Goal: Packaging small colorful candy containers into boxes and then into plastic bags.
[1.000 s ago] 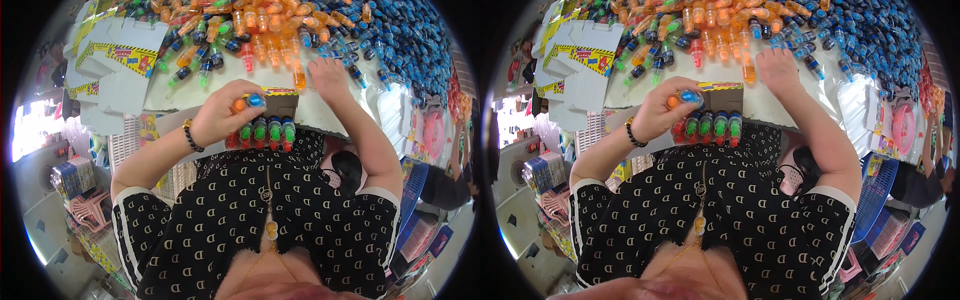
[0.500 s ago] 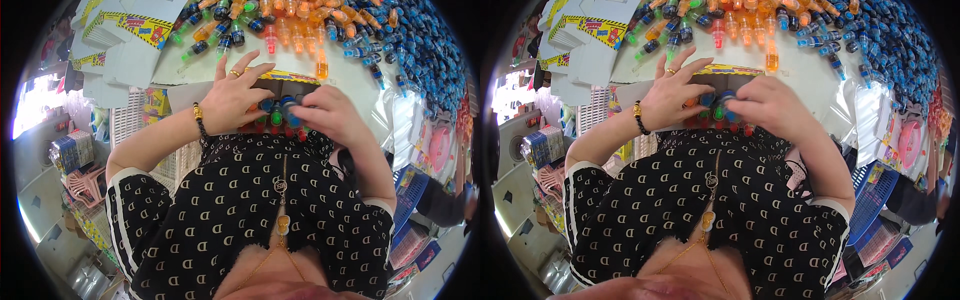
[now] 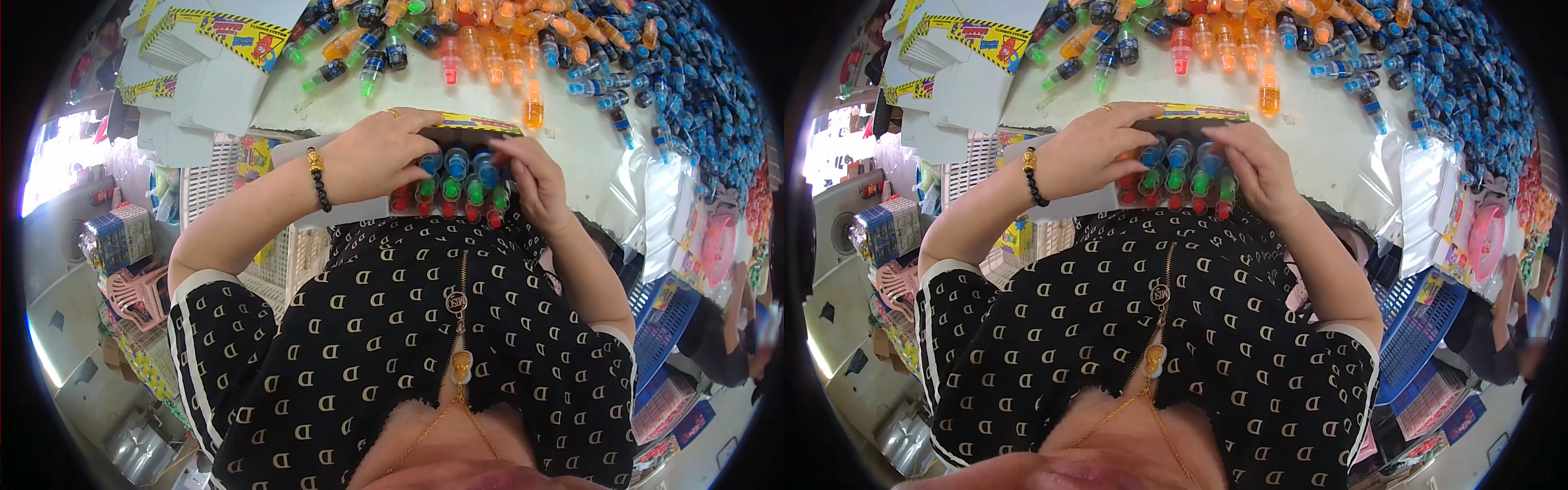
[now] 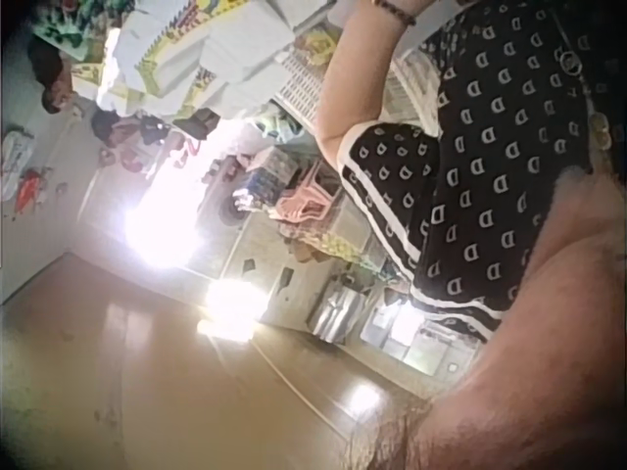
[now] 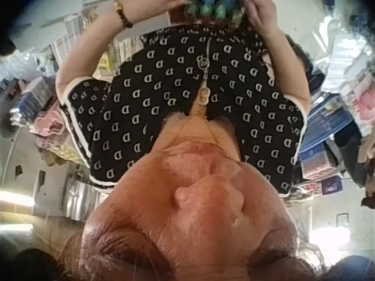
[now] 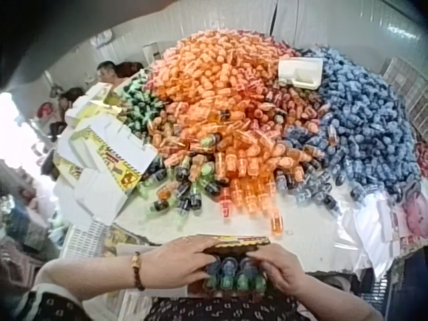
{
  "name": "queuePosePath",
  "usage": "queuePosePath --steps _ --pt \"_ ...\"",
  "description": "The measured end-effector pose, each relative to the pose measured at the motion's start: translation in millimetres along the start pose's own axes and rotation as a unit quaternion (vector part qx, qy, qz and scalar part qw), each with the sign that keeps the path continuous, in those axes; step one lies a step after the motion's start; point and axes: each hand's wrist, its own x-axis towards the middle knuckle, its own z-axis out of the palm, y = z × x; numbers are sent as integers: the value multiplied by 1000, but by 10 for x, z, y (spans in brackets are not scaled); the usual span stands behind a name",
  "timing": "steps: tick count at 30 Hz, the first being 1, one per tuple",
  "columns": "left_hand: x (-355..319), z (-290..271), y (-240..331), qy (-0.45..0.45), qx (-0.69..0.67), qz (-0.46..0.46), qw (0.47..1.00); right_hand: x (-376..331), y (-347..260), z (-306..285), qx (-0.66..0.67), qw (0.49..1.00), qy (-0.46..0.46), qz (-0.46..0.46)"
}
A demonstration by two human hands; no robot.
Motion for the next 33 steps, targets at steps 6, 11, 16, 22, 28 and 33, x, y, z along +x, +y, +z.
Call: queuePosePath --steps 6,11,16,22,28,33 --pt "118 -179 -2 -75 -112 -80 988 104 -55 29 -107 991 -43 -63" --pt "349 -307 -338 -60 -120 -81 988 179 -371 -172 -95 994 -45 -12" --pt "940 -110 -782 27 179 -5 983 415 291 -610 -185 959 192 94" --pt "1454 103 -693 -9 306 34 951 550 623 -395 -328 895 89 290" --pt "1661 252 -894 -61 375 37 924 766 747 -708 -351 899 223 136" --pt "1721 204 -915 -40 357 151 921 1051 1101 -1122 -454 853 254 54"
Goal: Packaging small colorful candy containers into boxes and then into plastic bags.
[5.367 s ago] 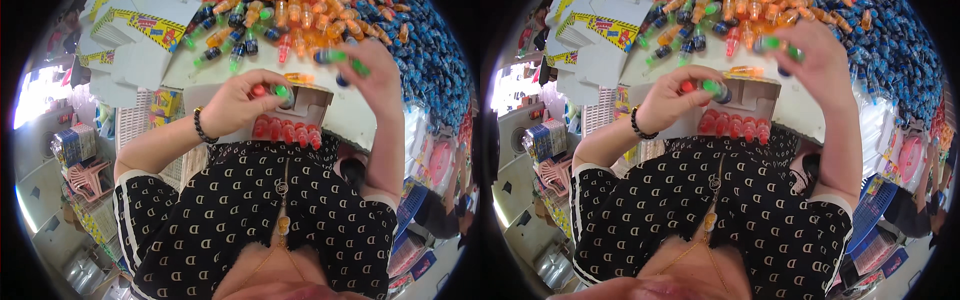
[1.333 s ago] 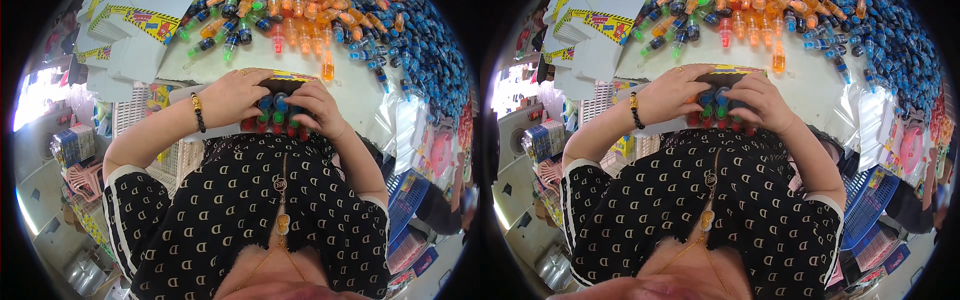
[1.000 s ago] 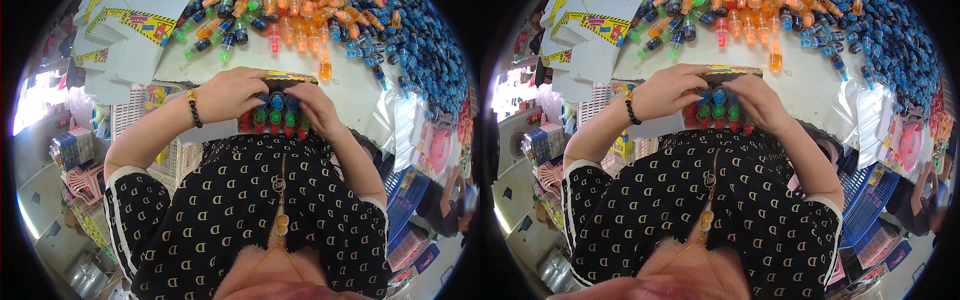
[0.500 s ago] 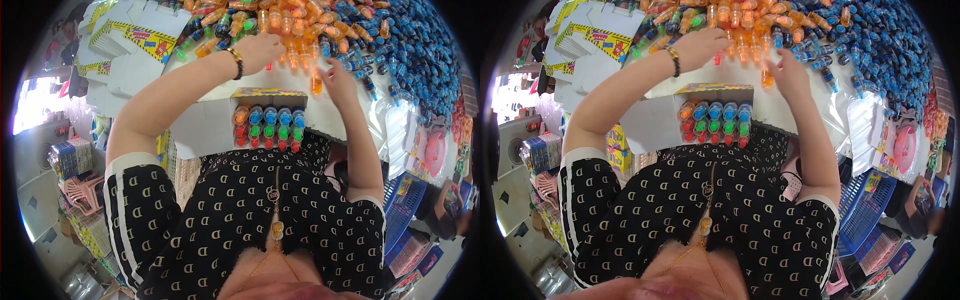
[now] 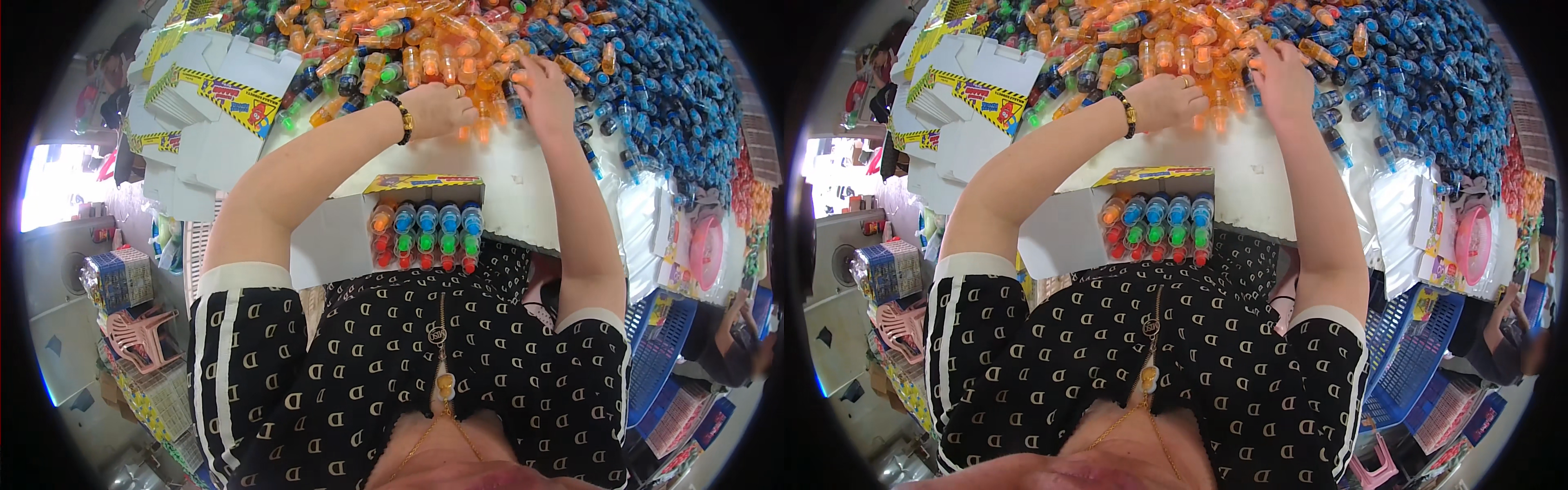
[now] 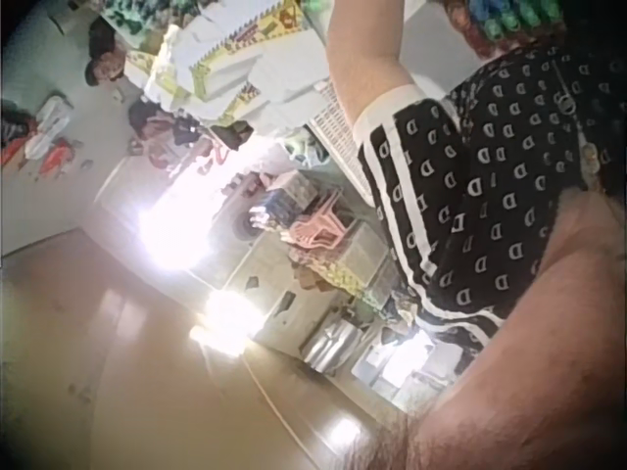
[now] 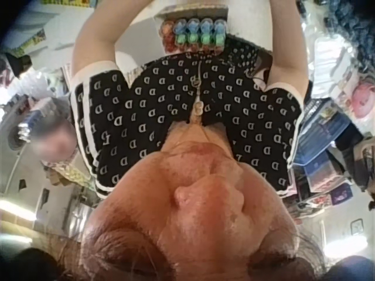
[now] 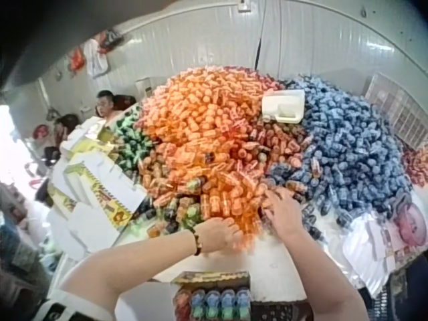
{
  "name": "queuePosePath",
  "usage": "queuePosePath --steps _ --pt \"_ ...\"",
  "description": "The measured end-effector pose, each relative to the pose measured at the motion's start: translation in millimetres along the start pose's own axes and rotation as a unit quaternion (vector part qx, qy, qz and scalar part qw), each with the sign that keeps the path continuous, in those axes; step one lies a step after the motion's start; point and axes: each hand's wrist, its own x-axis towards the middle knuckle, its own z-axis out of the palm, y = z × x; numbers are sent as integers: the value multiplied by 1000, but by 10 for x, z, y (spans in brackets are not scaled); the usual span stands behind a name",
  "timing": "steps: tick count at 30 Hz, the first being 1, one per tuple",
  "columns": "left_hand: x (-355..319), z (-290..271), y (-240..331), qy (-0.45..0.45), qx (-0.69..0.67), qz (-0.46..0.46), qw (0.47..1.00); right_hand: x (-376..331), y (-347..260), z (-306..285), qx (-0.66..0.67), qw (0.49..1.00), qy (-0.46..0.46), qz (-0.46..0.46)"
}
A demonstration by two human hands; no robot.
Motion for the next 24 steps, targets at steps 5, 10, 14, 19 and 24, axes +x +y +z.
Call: queuePosePath --steps 5,10,14,19,24 --pt "-97 9 -15 75 -70 -31 994 143 122 56 -39 994 -103 -20" --pt "-441 -117 -41 5 -66 -61 996 -60 -178 -306 12 995 -8 -94" --pt "-415 -39 7 -30 -69 -61 995 -302 -378 -321 -79 966 -124 -213" --pt "-256 3 91 25 -78 -18 996 -495 -402 -116 -44 942 -100 -317" --pt "-270 -100 142 86 -119 7 989 -484 -338 -270 74 977 -51 -194"
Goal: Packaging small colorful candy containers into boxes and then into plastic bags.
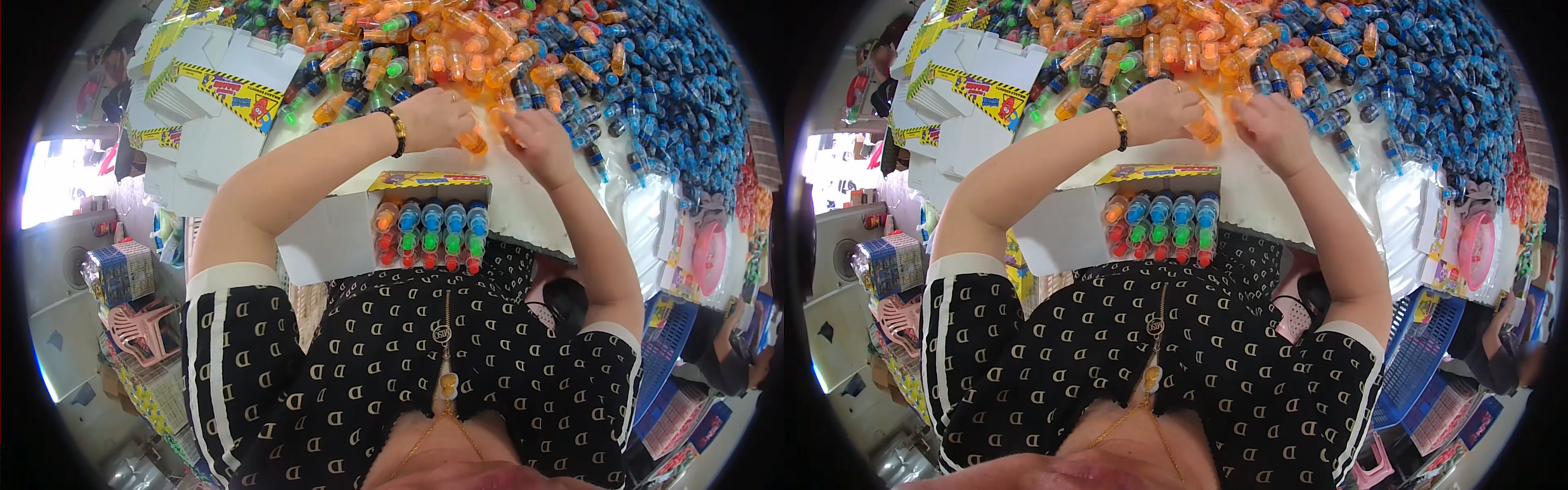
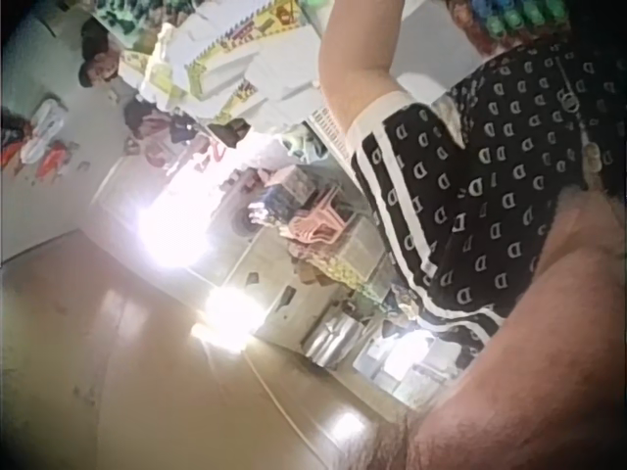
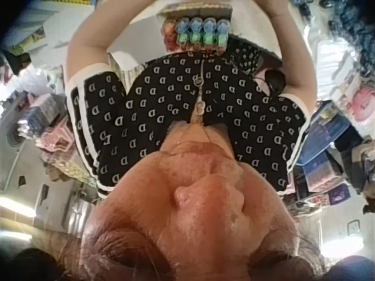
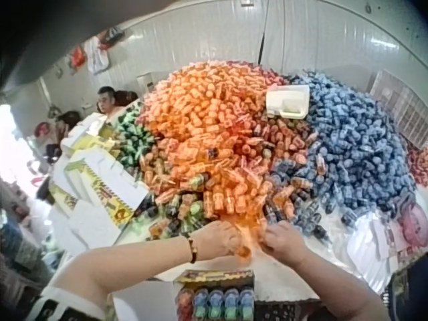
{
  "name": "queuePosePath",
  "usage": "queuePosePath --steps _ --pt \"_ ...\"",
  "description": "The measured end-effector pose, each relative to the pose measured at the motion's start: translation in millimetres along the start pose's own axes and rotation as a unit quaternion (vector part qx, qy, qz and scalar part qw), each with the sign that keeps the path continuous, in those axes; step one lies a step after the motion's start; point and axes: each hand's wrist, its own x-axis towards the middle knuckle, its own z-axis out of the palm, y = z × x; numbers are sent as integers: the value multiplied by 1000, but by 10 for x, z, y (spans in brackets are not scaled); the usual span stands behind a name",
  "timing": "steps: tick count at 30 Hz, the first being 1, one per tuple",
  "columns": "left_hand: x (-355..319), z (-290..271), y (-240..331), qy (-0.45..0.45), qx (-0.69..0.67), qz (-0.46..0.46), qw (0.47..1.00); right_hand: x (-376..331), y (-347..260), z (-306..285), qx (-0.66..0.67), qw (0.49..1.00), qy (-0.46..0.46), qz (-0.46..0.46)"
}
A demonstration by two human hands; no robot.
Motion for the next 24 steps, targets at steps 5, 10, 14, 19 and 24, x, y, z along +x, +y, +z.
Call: queuePosePath --steps 5,10,14,19,24 --pt "57 -229 -36 23 -252 -224 941 -213 -23 -251 195 943 90 256" --pt "223 -206 -38 29 -163 -202 965 -418 -190 -336 156 947 63 273" --pt "535 146 167 41 49 -97 993 -485 -278 -295 128 953 8 276" --pt "639 350 169 13 58 -136 989 -494 -380 -321 126 960 43 248" --pt "598 11 29 -37 -103 -193 975 -333 -521 -697 208 959 38 190"
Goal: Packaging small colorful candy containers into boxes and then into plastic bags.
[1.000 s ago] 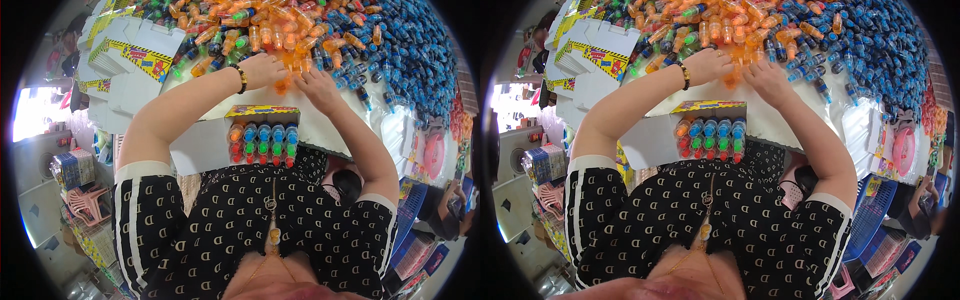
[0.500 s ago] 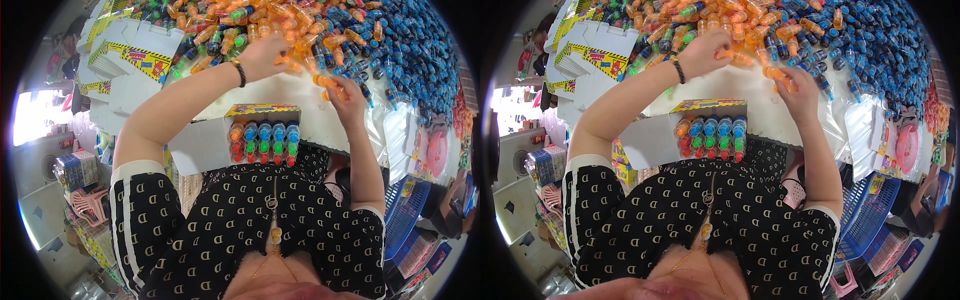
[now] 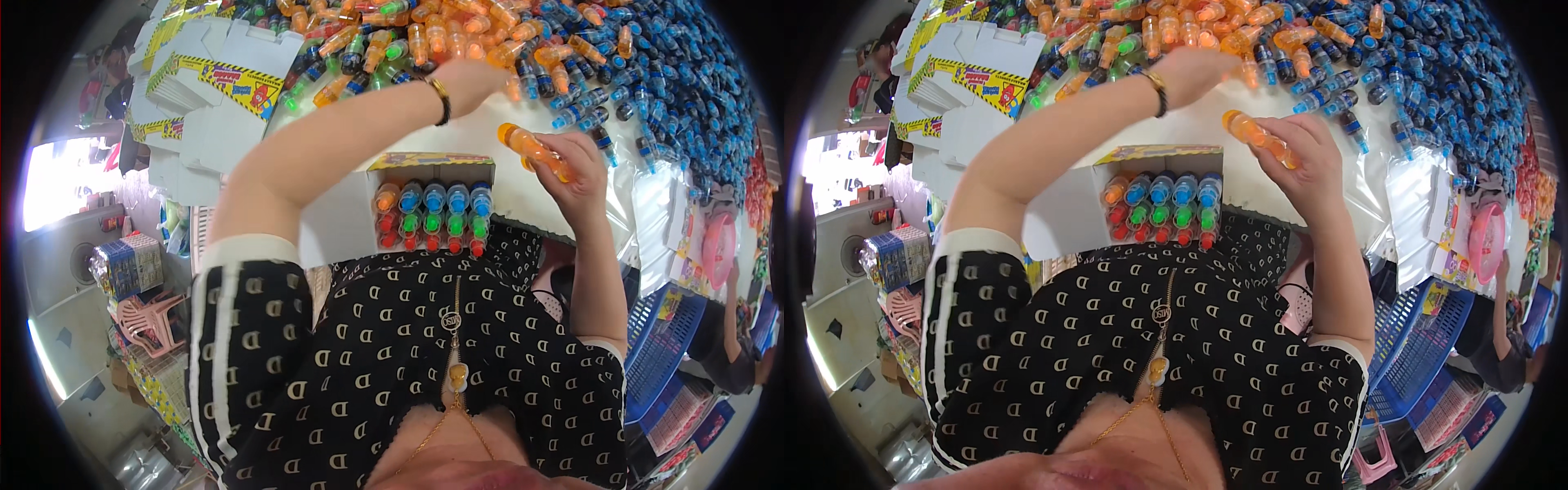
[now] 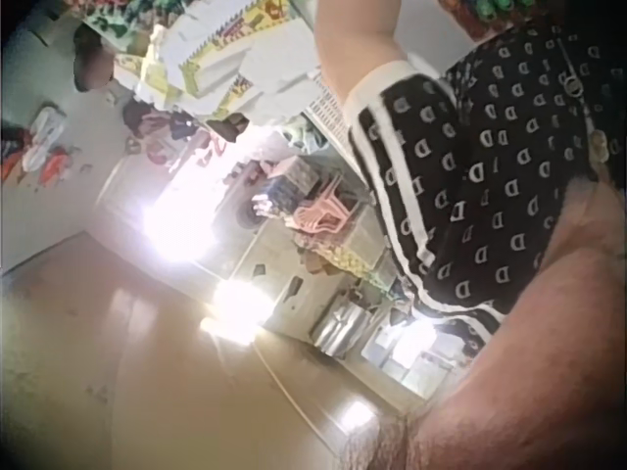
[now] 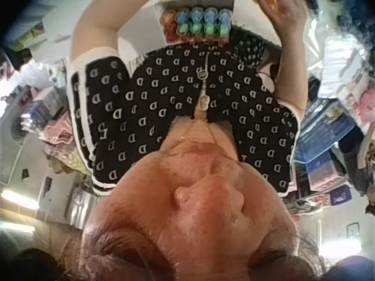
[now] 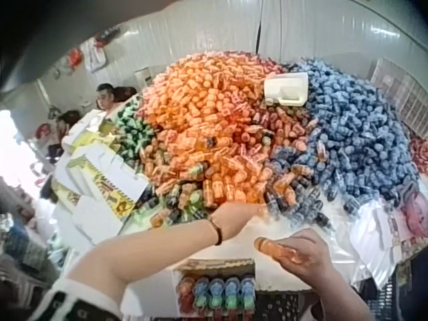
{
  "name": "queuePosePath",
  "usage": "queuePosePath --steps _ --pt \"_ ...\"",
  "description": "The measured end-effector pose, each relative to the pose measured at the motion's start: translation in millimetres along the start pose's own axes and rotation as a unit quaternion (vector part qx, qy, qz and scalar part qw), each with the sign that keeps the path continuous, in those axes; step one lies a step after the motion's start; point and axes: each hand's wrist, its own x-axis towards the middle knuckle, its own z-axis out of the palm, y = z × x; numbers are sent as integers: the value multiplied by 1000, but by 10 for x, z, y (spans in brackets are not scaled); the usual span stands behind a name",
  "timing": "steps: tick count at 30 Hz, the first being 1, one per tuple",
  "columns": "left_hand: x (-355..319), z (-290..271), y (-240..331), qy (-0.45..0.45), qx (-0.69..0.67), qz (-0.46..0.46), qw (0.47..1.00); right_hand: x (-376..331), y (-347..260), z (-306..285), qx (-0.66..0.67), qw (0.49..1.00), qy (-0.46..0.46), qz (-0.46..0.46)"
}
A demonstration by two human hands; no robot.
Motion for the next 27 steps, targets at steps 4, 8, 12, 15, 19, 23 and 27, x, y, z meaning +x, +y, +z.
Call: queuePosePath --steps 4,8,12,15,19,23,27 --pt "-599 -758 86 110 -317 -28 942 104 -298 -185 65 990 -119 -37" --pt "-1353 -966 333 38 -446 -55 893 197 -463 -86 18 971 -218 -99" --pt "-1712 -564 565 104 -339 -107 929 315 -573 247 -5 955 -252 -158" --pt "-1853 -297 571 183 -306 -80 931 339 -452 465 65 955 -245 -156" --pt "-1996 -183 504 183 -142 -71 970 248 -128 771 225 948 -199 -102" --pt "-1990 -338 407 88 -157 -76 981 167 -33 868 271 945 -174 -62" --pt "-2046 -187 233 41 -8 -93 995 150 -98 799 254 947 -197 -26"
